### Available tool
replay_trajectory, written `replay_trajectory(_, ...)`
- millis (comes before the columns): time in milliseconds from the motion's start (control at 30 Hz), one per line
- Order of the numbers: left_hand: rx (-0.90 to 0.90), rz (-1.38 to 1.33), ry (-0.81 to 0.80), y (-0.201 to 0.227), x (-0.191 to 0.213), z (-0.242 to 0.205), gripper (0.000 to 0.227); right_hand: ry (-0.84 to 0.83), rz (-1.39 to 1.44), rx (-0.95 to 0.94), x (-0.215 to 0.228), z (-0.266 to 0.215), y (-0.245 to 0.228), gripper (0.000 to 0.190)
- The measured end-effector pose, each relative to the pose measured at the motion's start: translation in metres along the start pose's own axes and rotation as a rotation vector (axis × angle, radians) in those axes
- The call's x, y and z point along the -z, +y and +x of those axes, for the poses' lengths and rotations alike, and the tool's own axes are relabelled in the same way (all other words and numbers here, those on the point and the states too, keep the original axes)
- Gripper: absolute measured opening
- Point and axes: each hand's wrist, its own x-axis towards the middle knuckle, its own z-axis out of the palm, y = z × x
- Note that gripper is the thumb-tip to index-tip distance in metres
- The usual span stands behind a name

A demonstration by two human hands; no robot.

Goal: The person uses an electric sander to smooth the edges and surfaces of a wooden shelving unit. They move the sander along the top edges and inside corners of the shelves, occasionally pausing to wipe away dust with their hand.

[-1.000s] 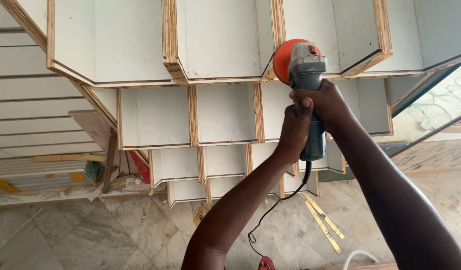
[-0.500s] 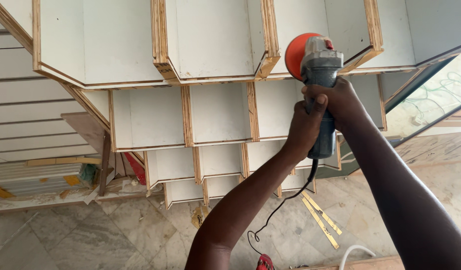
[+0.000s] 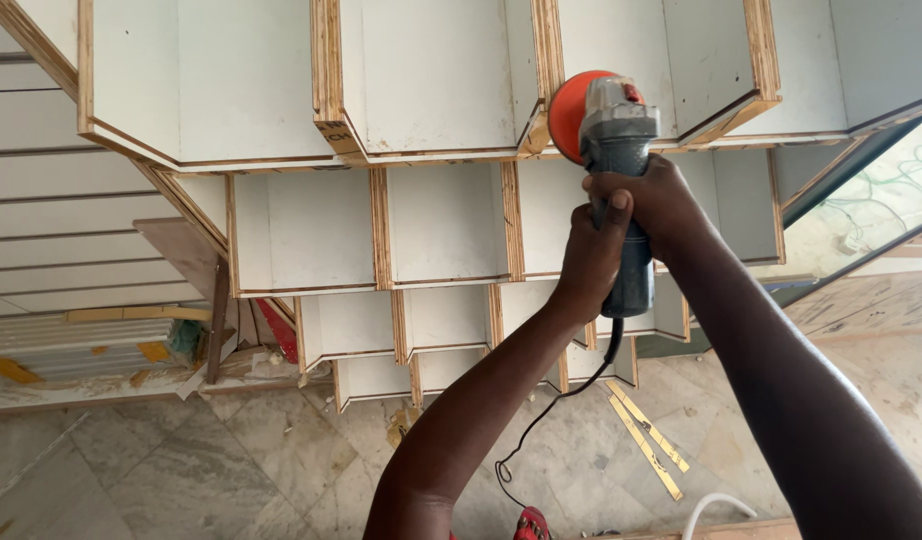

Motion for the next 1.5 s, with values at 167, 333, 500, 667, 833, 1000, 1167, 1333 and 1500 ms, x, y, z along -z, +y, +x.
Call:
replay_trajectory(167,0.055,-0.013,-0.027,-0.004,-0.014,0.005,0.082,0.049,0.018,-0.016,0.015,-0.005,-0.001,0.031)
replay_trajectory(333,0.09,0.014,-0.008,-0.009,-0.025,0.005,0.085,0.054,0.067,-0.022,0.026,-0.01,0.003,0.032)
replay_trajectory(500,0.059,-0.003,-0.006,-0.002,-0.021,-0.004,0.085,0.023,0.085,0.031,0.021,-0.013,0.005,0.03)
replay_trajectory(667,0.024,-0.002,0.029,0.012,-0.007,-0.014,0.084,-0.038,0.083,0.047,0.0,-0.013,-0.002,0.029)
replay_trajectory(833,-0.024,-0.027,0.024,0.022,0.006,-0.02,0.083,-0.029,0.011,-0.005,-0.019,-0.014,-0.012,0.029)
replay_trajectory(1000,0.023,-0.057,0.028,0.025,0.011,-0.02,0.081,-0.042,-0.015,-0.006,-0.023,-0.012,-0.012,0.033)
replay_trajectory(1167,0.047,-0.034,0.043,0.016,0.007,-0.022,0.079,-0.027,-0.038,-0.044,-0.019,-0.014,-0.008,0.035)
replay_trajectory(1333,0.043,-0.002,0.056,0.013,0.006,-0.026,0.079,-0.049,-0.009,-0.029,-0.018,-0.017,-0.004,0.036)
replay_trajectory(1500,0.058,-0.052,0.071,0.016,0.012,-0.022,0.08,-0.03,-0.013,-0.041,-0.025,-0.012,-0.007,0.04)
